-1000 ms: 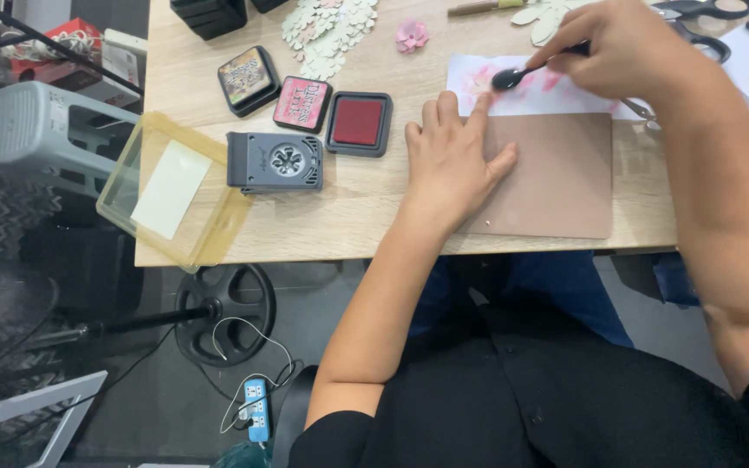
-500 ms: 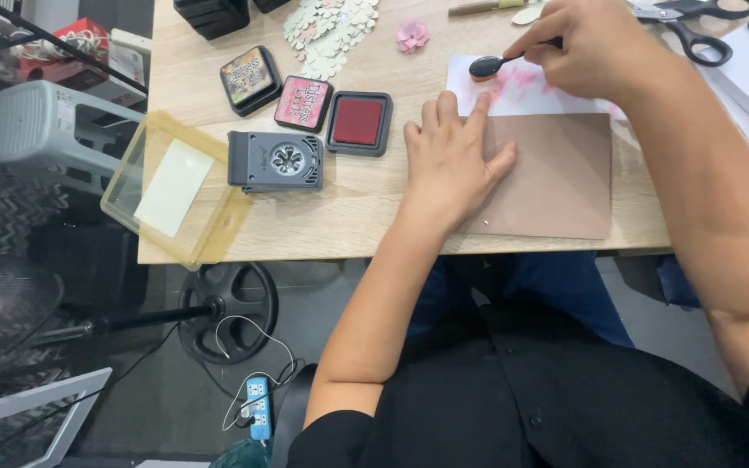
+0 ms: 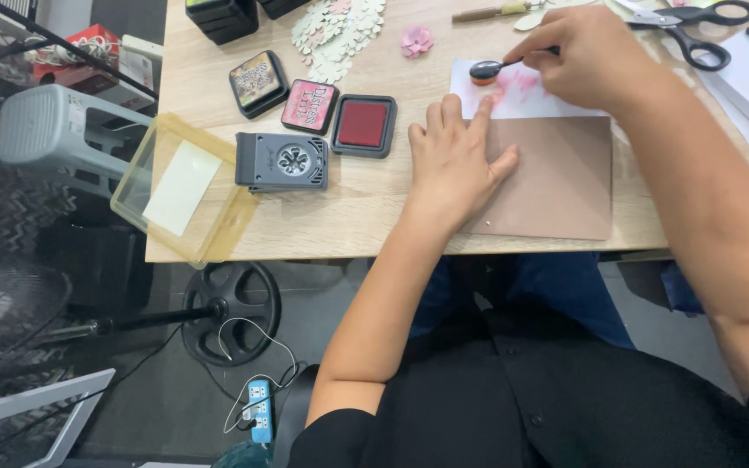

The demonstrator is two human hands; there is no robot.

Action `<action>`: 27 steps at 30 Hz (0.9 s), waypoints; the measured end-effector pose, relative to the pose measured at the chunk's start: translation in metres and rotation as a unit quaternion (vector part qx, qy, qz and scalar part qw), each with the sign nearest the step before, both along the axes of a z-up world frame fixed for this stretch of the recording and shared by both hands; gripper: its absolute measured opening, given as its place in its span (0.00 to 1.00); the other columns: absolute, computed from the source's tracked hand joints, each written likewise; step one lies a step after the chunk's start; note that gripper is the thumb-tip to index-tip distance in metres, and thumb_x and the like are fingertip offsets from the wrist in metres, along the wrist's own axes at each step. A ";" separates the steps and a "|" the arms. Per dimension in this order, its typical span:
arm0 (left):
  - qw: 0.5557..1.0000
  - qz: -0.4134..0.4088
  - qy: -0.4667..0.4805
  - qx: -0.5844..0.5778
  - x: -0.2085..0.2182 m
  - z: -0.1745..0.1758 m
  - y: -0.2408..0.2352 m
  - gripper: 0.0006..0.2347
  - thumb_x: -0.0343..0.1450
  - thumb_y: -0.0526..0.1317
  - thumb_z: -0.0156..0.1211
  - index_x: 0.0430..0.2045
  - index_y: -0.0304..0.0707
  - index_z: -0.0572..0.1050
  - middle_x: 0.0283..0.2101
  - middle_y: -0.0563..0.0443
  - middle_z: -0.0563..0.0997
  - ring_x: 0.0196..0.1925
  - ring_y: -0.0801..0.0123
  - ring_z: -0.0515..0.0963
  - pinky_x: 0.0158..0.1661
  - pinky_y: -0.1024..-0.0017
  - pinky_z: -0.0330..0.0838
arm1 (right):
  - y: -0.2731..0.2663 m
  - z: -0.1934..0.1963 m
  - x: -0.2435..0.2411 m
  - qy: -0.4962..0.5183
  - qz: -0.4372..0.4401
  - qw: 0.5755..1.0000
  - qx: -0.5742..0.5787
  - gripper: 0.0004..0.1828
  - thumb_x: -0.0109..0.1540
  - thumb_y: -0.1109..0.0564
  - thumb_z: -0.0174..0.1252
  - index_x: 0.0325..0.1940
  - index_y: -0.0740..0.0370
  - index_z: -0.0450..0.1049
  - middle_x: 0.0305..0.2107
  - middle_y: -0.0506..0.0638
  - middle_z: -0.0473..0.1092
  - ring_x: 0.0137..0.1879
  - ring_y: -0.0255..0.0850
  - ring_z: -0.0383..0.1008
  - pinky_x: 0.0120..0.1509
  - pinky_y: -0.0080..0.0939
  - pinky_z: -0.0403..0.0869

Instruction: Create decorative paper flowers by cutting, inking, and shaping paper components

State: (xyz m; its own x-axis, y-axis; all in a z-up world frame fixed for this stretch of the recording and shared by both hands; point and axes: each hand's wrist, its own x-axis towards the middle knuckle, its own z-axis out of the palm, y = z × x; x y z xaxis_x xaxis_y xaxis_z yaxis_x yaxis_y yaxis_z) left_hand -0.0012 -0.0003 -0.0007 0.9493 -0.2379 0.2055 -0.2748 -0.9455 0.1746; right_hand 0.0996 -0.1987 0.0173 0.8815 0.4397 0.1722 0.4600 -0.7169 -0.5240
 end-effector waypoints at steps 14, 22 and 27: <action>0.997 -0.011 -0.011 -0.069 -0.001 -0.008 0.003 0.34 0.68 0.63 0.52 0.68 0.49 0.63 0.54 0.41 0.68 0.56 0.48 0.66 0.52 0.52 0.63 | -0.102 0.006 -0.039 -0.105 -0.069 0.992 0.031 0.09 0.77 0.69 0.66 0.62 0.71 0.84 0.47 0.57 0.78 0.44 0.39 0.70 0.42 0.38 0.64; 0.994 -0.018 -0.099 -0.049 -0.010 -0.006 0.009 0.36 0.68 0.62 0.60 0.72 0.57 0.57 0.53 0.42 0.68 0.54 0.48 0.68 0.47 0.54 0.65 | -0.100 -0.019 -0.105 -0.146 -0.124 0.980 -0.058 0.14 0.69 0.63 0.64 0.56 0.53 0.86 0.44 0.48 0.79 0.53 0.46 0.75 0.58 0.41 0.71; 0.987 -0.069 -0.109 -0.098 -0.062 0.030 0.022 0.32 0.72 0.58 0.60 0.72 0.55 0.60 0.48 0.46 0.66 0.49 0.52 0.70 0.46 0.55 0.66 | -0.119 -0.036 -0.099 -0.184 -0.139 0.971 -0.065 0.12 0.68 0.62 0.65 0.54 0.51 0.87 0.41 0.48 0.78 0.50 0.46 0.75 0.59 0.41 0.71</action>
